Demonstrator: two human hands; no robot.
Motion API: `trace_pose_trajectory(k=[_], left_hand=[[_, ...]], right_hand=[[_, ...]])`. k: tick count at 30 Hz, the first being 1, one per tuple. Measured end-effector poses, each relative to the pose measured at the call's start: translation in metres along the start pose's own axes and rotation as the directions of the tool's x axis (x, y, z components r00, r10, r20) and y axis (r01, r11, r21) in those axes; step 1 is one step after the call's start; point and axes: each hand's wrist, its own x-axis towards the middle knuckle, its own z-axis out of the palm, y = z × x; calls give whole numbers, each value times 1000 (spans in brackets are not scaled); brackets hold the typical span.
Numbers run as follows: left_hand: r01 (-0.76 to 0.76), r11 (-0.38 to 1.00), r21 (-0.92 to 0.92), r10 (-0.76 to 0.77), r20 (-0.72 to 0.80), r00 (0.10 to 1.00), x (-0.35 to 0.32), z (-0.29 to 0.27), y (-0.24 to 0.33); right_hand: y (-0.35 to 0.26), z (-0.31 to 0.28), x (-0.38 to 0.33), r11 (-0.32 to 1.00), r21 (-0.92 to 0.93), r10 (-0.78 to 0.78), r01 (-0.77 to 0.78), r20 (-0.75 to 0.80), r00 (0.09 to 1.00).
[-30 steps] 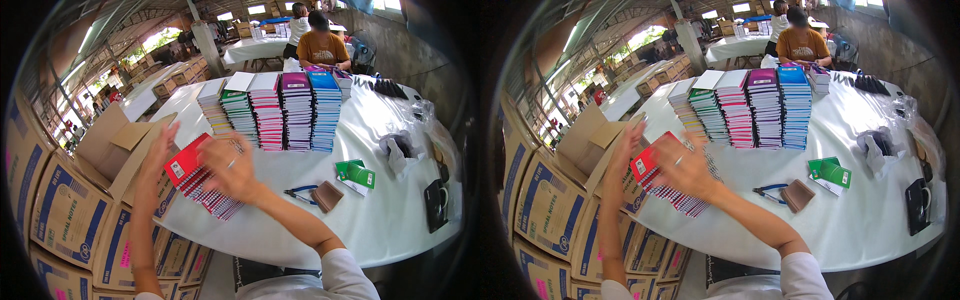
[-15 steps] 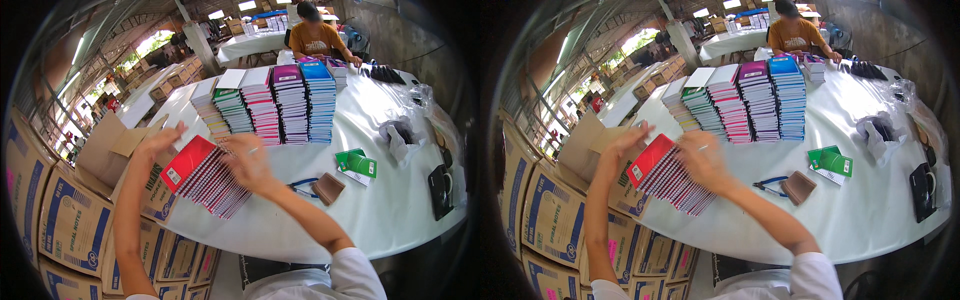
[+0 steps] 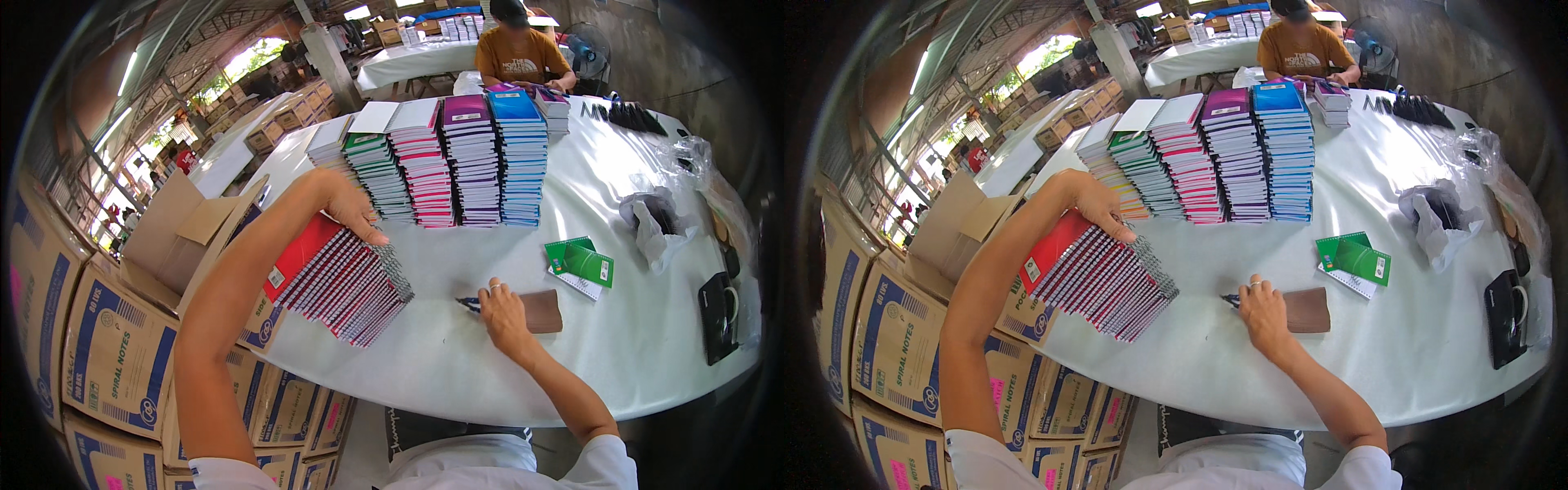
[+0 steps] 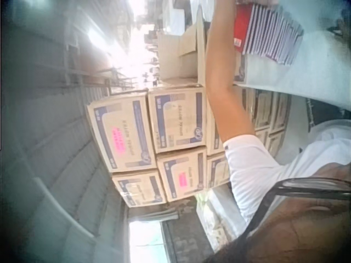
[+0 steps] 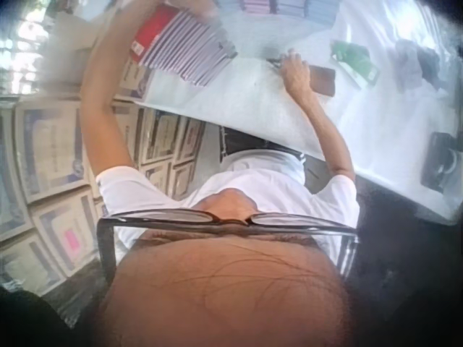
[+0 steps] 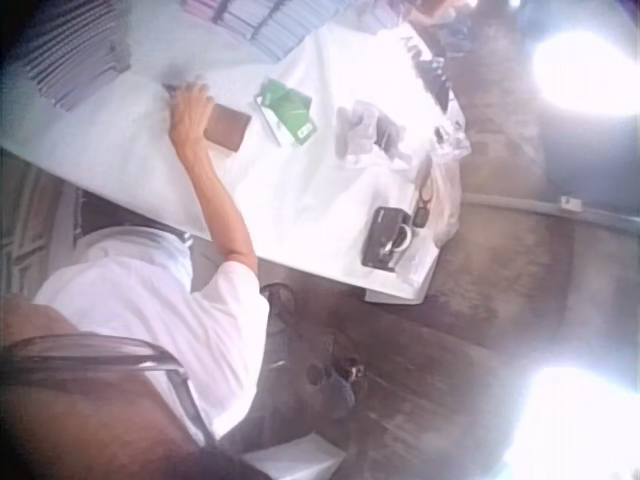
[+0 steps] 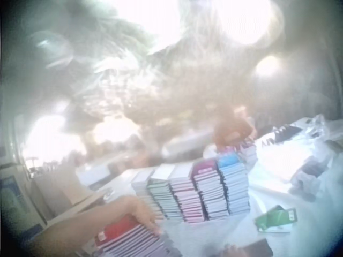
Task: The person processes notebooks by aligning a stack, using a tool to trim the wire binding, and stacking them onto others at a workstation.
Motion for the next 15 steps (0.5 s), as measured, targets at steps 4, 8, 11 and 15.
trace_pose_trajectory(k=[4,8,11,15], left_hand=[[-170,858,-484,144,-91,985,22,14,-27],[-53,691,-721,-8,-80,997,36,5,-27],[17,729,-685,7,32,999,48,7,-28],[-39,692,-721,121,63,991,53,16,-31]], right_hand=[[-21,-4,-19,995,96,-36,24,128,991],[-25,-2,-28,996,88,6,-24,202,979],[-25,8,-38,998,-15,-68,68,-2,998],[-19,10,-42,990,29,-135,139,-95,986]])
